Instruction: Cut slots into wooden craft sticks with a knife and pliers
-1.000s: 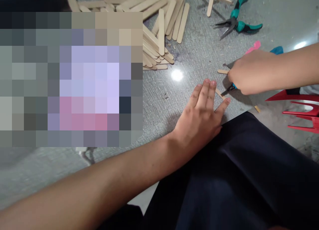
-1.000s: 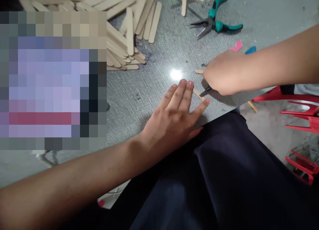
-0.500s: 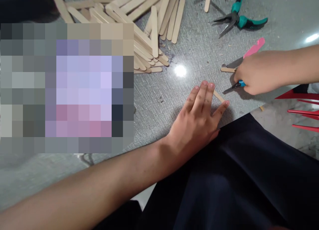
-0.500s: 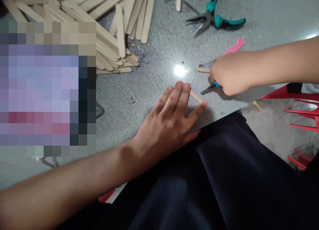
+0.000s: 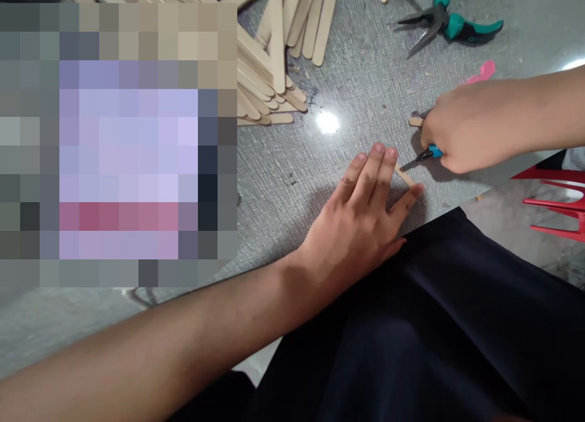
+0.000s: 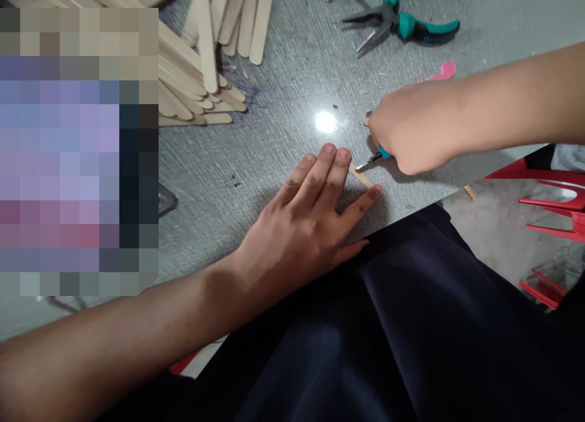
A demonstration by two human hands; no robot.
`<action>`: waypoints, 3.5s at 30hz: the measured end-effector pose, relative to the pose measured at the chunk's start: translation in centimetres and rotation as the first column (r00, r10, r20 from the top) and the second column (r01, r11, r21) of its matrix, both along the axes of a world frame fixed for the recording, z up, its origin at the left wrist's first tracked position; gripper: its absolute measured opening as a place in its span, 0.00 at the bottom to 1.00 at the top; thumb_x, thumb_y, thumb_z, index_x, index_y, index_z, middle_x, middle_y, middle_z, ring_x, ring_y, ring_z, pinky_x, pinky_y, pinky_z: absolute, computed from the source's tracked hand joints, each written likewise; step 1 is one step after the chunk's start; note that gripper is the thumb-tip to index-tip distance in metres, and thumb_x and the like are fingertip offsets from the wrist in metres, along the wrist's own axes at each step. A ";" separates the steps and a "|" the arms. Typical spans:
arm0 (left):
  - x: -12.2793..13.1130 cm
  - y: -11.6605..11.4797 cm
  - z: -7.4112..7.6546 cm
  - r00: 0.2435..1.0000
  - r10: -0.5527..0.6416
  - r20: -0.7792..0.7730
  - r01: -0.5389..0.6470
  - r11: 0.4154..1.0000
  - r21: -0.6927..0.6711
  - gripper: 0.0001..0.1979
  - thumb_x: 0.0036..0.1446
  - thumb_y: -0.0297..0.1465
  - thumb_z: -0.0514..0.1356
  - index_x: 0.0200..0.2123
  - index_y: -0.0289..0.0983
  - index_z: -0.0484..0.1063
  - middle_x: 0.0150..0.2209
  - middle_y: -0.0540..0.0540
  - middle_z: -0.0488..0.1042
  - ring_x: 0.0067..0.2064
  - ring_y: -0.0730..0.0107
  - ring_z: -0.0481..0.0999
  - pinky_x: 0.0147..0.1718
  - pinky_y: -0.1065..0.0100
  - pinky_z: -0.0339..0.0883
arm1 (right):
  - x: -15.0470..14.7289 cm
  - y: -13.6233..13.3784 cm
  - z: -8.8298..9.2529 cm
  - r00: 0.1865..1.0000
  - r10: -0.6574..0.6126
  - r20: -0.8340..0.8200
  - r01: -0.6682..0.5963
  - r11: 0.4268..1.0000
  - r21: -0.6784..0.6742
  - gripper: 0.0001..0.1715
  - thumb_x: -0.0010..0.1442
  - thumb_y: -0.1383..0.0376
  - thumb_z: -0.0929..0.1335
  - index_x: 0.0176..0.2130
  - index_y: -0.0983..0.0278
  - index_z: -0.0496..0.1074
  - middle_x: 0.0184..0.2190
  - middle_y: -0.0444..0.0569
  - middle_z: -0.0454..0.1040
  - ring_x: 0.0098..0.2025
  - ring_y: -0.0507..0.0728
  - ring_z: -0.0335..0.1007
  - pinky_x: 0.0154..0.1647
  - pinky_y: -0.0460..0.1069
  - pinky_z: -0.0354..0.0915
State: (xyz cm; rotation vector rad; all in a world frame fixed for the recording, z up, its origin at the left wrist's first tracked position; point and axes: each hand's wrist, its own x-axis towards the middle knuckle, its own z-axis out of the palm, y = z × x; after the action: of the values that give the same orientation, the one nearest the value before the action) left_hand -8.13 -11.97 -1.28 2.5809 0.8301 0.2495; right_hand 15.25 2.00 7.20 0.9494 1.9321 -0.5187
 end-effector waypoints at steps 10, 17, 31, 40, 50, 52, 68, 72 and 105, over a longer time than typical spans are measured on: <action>0.1 0.1 0.1 1.000 -0.007 -0.011 0.006 1.000 -0.022 0.51 0.70 0.44 0.78 0.88 0.39 0.64 0.92 0.26 0.53 0.92 0.20 0.53 0.89 0.28 0.55 | -2.0 -0.2 1.1 0.944 0.121 0.306 -0.119 0.993 -0.025 0.16 0.71 0.65 0.70 0.51 0.59 0.88 0.42 0.58 0.86 0.51 0.76 0.88 0.48 0.64 0.78; 0.1 0.1 0.0 1.000 -0.002 -0.009 0.002 1.000 -0.016 0.51 0.71 0.44 0.78 0.88 0.39 0.63 0.93 0.27 0.51 0.92 0.21 0.53 0.90 0.30 0.54 | -1.9 -0.4 1.0 0.943 0.120 0.311 -0.121 0.992 -0.016 0.15 0.72 0.65 0.70 0.51 0.61 0.87 0.44 0.61 0.85 0.51 0.77 0.87 0.48 0.65 0.78; 0.0 0.0 -0.6 0.999 -0.009 0.033 0.009 1.000 -0.013 0.50 0.73 0.44 0.76 0.89 0.39 0.61 0.93 0.27 0.47 0.93 0.20 0.50 0.90 0.28 0.52 | -2.7 -0.8 1.4 0.939 0.109 0.325 -0.123 0.992 0.022 0.13 0.70 0.66 0.71 0.47 0.61 0.87 0.41 0.57 0.80 0.49 0.75 0.86 0.49 0.66 0.81; 0.0 0.0 -0.6 0.999 -0.006 0.041 0.006 1.000 0.009 0.50 0.72 0.43 0.77 0.88 0.37 0.62 0.92 0.24 0.49 0.92 0.20 0.52 0.89 0.28 0.54 | -2.7 -0.7 1.0 0.954 0.052 0.295 -0.076 0.994 0.072 0.03 0.62 0.70 0.76 0.34 0.63 0.82 0.29 0.49 0.73 0.46 0.69 0.83 0.54 0.64 0.79; 0.1 -0.1 -0.5 0.999 0.000 0.038 0.000 1.000 0.001 0.49 0.72 0.43 0.76 0.88 0.39 0.63 0.93 0.27 0.50 0.92 0.20 0.52 0.89 0.28 0.55 | -2.8 -0.6 1.1 0.947 0.084 0.311 -0.103 0.994 0.045 0.07 0.68 0.68 0.73 0.39 0.62 0.84 0.33 0.57 0.78 0.45 0.78 0.86 0.45 0.65 0.77; 0.1 -0.1 -0.5 0.999 0.005 0.046 -0.005 1.000 0.003 0.49 0.72 0.42 0.76 0.88 0.39 0.63 0.93 0.28 0.50 0.92 0.20 0.53 0.89 0.29 0.55 | -2.8 -0.7 1.1 0.945 0.086 0.315 -0.105 0.993 0.044 0.08 0.68 0.68 0.72 0.41 0.61 0.85 0.35 0.58 0.80 0.46 0.79 0.87 0.44 0.65 0.77; 0.2 0.0 -0.8 0.998 -0.008 0.063 0.006 1.000 0.022 0.51 0.72 0.43 0.78 0.88 0.37 0.63 0.92 0.23 0.50 0.92 0.19 0.53 0.89 0.28 0.54 | -5.2 -1.2 1.8 0.878 0.062 0.474 -0.104 0.993 0.063 0.08 0.69 0.74 0.72 0.42 0.66 0.83 0.44 0.56 0.86 0.62 0.80 0.87 0.63 0.76 0.81; 0.3 0.1 -0.6 0.999 -0.001 0.053 0.002 1.000 -0.004 0.47 0.73 0.41 0.76 0.88 0.38 0.64 0.92 0.26 0.51 0.92 0.20 0.52 0.89 0.29 0.55 | -4.8 -1.1 1.7 0.908 0.026 0.418 -0.074 0.992 0.099 0.05 0.71 0.72 0.73 0.44 0.66 0.84 0.47 0.53 0.89 0.62 0.74 0.88 0.63 0.67 0.79; 1.0 0.2 -0.4 1.000 0.012 -0.013 -0.012 1.000 0.000 0.49 0.72 0.43 0.78 0.88 0.38 0.65 0.93 0.25 0.48 0.92 0.17 0.51 0.88 0.26 0.55 | -2.4 -1.4 1.0 0.988 -0.001 0.152 -0.033 0.975 0.219 0.14 0.59 0.73 0.77 0.30 0.60 0.71 0.30 0.50 0.77 0.51 0.73 0.86 0.57 0.66 0.76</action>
State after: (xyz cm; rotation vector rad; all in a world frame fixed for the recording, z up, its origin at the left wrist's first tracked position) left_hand -7.17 -11.72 -1.70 2.5809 0.8505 0.2370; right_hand 12.90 0.57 8.23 1.0805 1.8841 -0.2172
